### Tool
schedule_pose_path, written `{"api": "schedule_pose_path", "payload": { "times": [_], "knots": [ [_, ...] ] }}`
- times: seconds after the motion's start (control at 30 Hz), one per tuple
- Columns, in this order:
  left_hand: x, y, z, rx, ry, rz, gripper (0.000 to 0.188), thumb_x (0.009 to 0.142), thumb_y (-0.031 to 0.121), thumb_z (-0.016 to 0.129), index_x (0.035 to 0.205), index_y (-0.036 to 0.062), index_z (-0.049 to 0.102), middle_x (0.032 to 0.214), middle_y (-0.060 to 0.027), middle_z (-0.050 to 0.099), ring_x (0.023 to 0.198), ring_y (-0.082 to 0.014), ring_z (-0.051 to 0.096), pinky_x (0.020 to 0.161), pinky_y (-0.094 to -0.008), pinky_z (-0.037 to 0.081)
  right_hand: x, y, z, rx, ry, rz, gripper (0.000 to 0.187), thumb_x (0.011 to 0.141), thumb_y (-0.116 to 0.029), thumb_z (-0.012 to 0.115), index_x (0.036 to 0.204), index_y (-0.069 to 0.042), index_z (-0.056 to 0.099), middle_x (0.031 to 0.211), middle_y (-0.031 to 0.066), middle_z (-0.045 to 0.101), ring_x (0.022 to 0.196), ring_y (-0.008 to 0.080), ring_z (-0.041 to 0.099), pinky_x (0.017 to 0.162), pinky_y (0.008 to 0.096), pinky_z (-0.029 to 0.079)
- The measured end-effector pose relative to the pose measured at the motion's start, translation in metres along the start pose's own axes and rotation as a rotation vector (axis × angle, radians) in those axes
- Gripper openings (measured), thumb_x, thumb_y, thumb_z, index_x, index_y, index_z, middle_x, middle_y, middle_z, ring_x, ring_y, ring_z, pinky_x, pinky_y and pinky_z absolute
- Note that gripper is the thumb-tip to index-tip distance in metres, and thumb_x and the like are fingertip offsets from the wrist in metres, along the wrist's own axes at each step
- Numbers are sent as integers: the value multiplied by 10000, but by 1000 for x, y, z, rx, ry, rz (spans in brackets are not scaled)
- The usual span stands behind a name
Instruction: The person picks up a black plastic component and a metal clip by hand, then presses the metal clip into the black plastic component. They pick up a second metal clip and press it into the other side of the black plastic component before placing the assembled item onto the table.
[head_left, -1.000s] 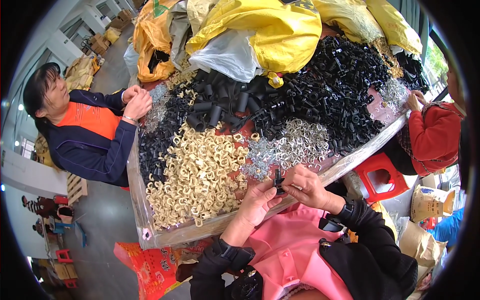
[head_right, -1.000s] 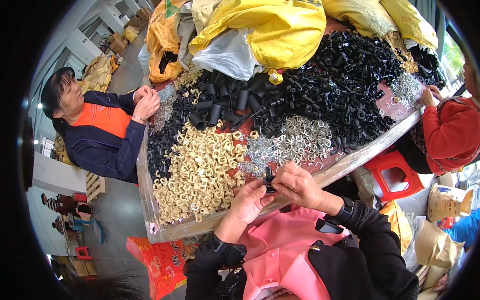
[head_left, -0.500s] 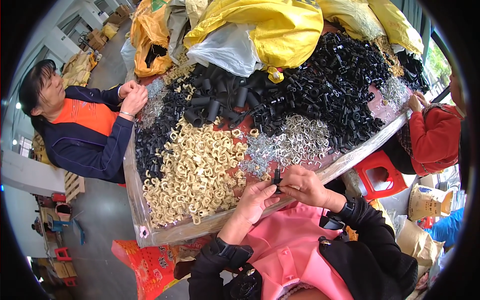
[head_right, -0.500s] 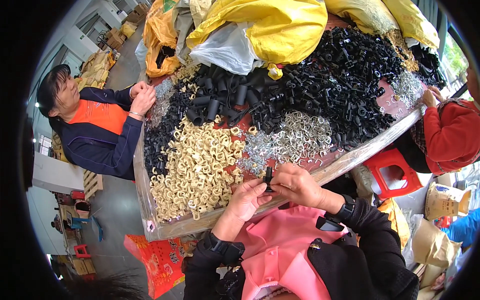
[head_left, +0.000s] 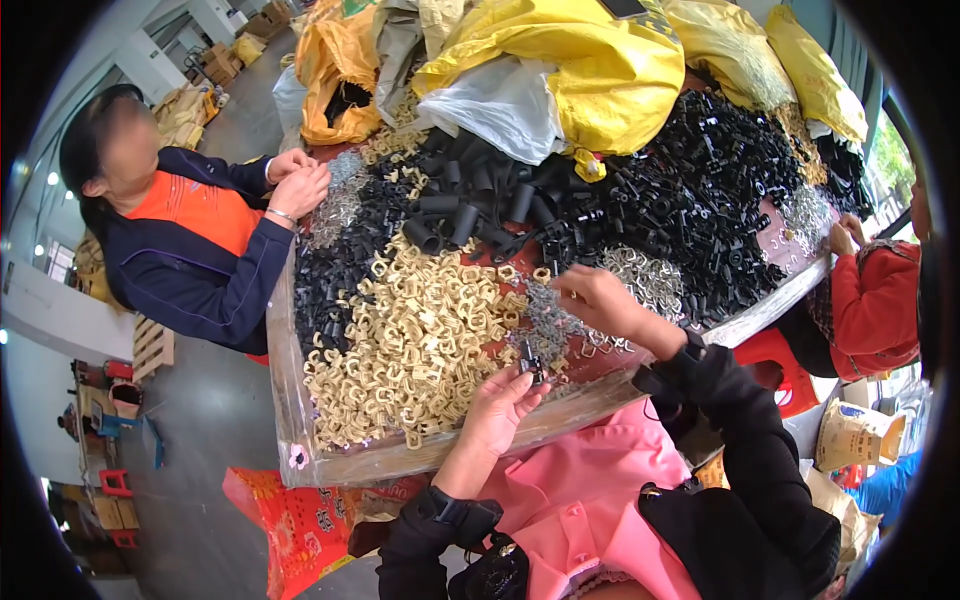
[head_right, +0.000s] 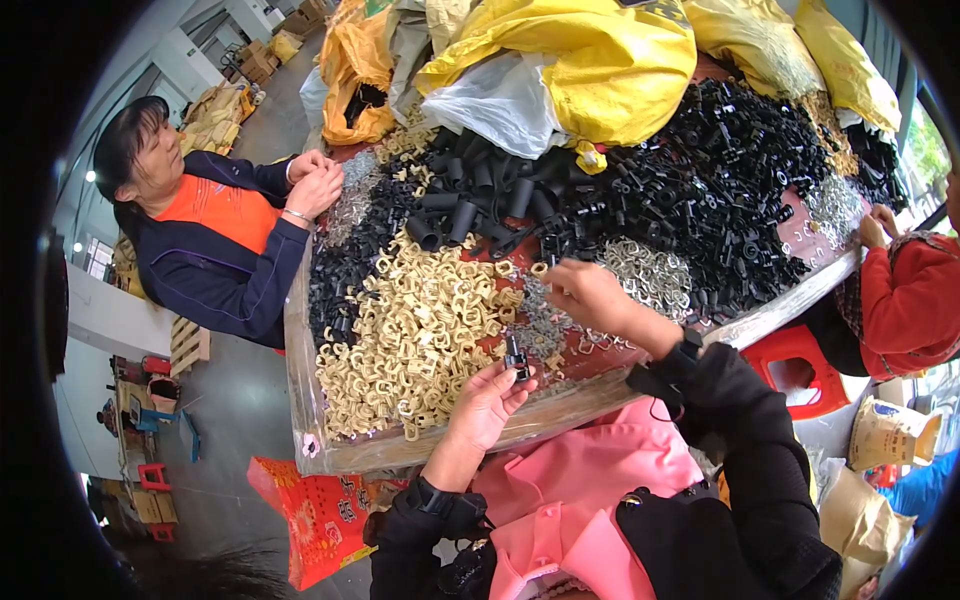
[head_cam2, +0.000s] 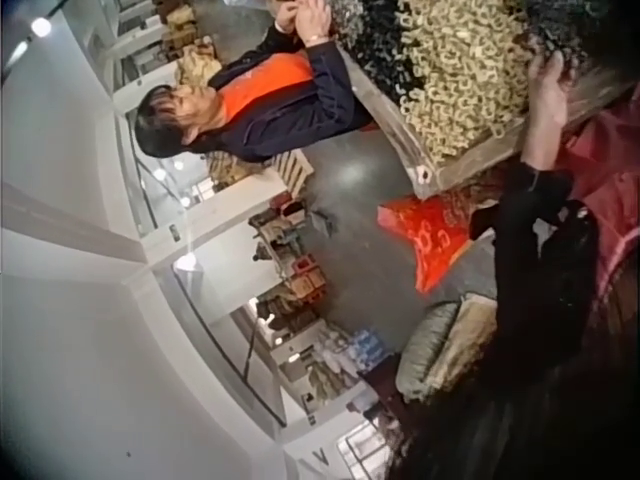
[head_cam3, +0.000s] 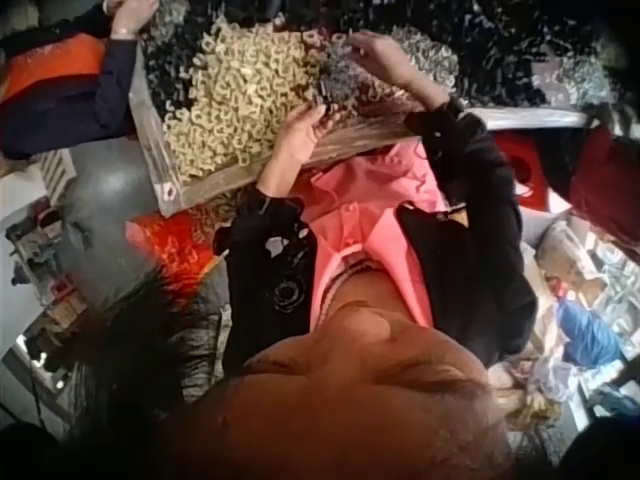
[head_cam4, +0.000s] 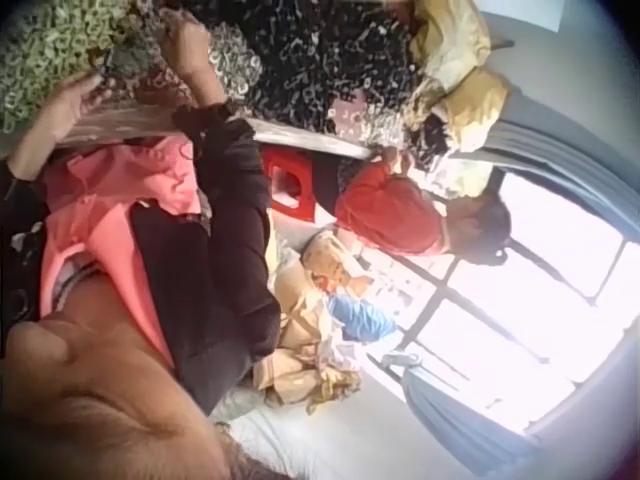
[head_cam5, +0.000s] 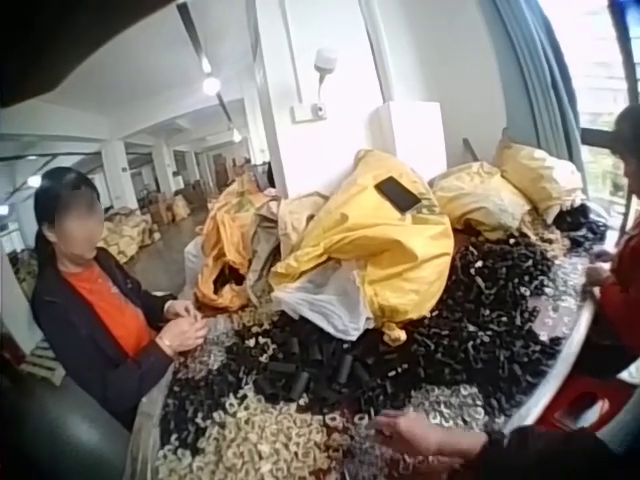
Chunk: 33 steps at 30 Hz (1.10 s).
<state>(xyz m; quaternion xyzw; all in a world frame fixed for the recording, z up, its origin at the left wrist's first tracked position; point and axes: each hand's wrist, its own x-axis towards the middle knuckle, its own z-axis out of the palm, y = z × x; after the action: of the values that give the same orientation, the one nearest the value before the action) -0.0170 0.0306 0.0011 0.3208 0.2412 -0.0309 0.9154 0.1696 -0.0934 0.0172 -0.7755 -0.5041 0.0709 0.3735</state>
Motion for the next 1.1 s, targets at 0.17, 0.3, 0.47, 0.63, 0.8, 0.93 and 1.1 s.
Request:
{"api": "schedule_pose_path", "payload": {
  "times": [0.17, 0.3, 0.47, 0.63, 0.8, 0.93, 1.1],
  "knots": [
    [-7, 5, 0, -24, 34, 37, 171, 791, 80, 552, 948, 14, 548, 887, -79, 590, 802, -180, 590, 646, -211, 484, 40, 24, 19, -575, -34, -86, 83, 757, -108, 551, 809, -43, 559, 690, 87, 531, 581, 190, 522, 511, 285, 414],
    [-5, 3, -6, -42, 56, 83, 163, 789, 79, 553, 939, 16, 546, 890, -96, 590, 803, -194, 590, 648, -223, 488, 26, 17, 6, 39, 2, 2, 155, 759, -174, 565, 821, -32, 566, 696, 59, 556, 577, 201, 535, 528, 299, 420],
    [3, 0, 0, -53, 6, 81, 162, 788, 82, 554, 932, 12, 535, 897, -129, 589, 803, -219, 593, 657, -245, 495, -4, -24, -11, 620, -213, 146, 216, 832, -229, 507, 804, -19, 550, 628, -4, 506, 568, 88, 471, 520, 248, 387],
    [-2, -4, 14, -37, -69, 49, 188, 781, 100, 571, 943, 13, 533, 885, -124, 590, 802, -228, 594, 658, -243, 497, -20, -44, -16, 668, -346, 158, 259, 864, -247, 460, 788, -14, 542, 594, -37, 451, 586, 39, 410, 524, 212, 363],
    [-11, -10, 19, -63, -91, 56, 222, 762, 80, 593, 960, -3, 535, 878, -96, 589, 774, -214, 598, 637, -227, 494, -29, -59, -22, 686, -424, 244, 244, 856, -229, 475, 804, -3, 549, 655, -23, 490, 624, 45, 446, 556, 210, 387],
    [-15, -11, 22, -50, -101, 34, 231, 761, 77, 594, 969, -4, 534, 883, -99, 590, 770, -212, 599, 641, -227, 494, -38, -59, -19, 650, -398, 187, 249, 856, -239, 478, 776, -10, 536, 618, -29, 453, 571, 34, 421, 501, 209, 370],
    [-13, -14, 22, -2, -137, 27, 214, 782, 112, 569, 968, 13, 530, 877, -109, 590, 804, -215, 592, 665, -245, 498, -54, -51, -30, 795, -238, 204, 246, 856, -229, 479, 744, -15, 522, 585, -38, 423, 546, 29, 402, 475, 212, 353]
  ]
}}
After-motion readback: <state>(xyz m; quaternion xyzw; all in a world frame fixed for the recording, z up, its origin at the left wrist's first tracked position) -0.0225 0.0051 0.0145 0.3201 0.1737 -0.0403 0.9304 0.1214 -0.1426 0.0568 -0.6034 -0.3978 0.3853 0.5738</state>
